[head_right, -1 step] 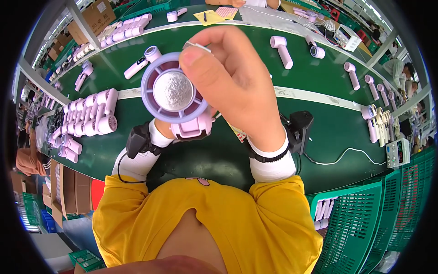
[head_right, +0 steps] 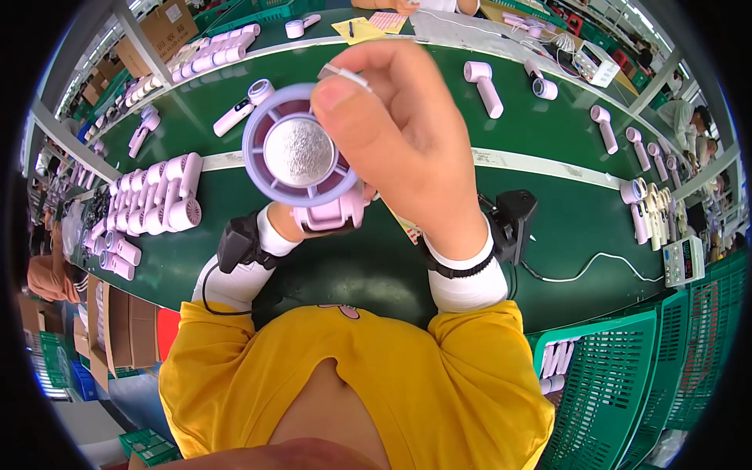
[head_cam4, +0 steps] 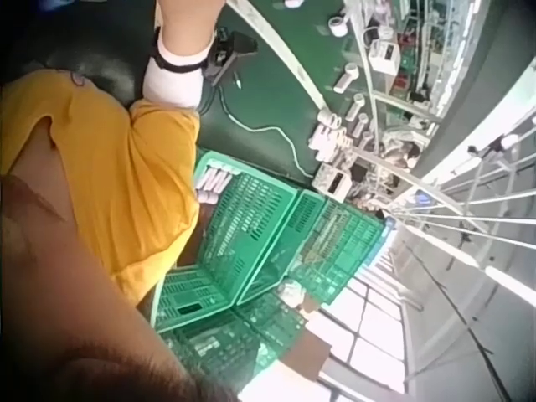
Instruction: The person tests handheld fans by picking them up, pressing the power button to cycle through speed settings, and checking the digital display. They then hold a USB cable to each fan's charging port before placing the fans back onto the assembly line.
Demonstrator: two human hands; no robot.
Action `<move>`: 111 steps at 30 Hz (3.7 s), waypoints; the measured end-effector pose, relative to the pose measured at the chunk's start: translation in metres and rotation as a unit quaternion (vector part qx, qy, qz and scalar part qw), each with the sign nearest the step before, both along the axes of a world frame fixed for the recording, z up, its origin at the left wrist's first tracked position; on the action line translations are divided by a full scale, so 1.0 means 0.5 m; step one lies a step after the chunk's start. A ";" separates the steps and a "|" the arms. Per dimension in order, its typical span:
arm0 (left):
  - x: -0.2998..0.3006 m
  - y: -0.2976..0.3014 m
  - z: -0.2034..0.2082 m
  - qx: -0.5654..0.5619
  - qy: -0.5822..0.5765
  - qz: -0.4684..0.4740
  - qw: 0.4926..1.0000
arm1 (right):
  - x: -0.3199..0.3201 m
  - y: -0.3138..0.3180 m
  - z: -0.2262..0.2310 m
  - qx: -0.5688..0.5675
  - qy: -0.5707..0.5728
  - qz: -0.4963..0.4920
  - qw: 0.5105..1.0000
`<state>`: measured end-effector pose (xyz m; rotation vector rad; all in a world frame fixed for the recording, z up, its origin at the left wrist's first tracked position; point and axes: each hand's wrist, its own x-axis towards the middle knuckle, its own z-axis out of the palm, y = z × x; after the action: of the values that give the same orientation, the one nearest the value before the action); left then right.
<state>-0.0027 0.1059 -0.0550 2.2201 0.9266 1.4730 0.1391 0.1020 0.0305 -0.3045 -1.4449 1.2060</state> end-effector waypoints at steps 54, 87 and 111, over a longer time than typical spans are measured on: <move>-0.038 -0.124 0.170 -0.159 -0.425 -0.187 0.871 | 0.004 -0.028 0.001 0.189 -0.234 -0.082 0.950; -0.005 -0.064 0.103 -0.149 -0.282 -0.269 0.909 | 0.035 -0.013 0.018 0.142 -0.318 -0.016 0.937; -0.044 -0.018 0.149 -0.094 -0.310 0.125 0.938 | 0.217 -0.057 0.023 0.159 0.205 -0.360 0.896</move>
<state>-0.0246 0.0967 0.0197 1.3906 1.0845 1.9339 0.2473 0.0735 0.0418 -0.2974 -0.9899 0.3832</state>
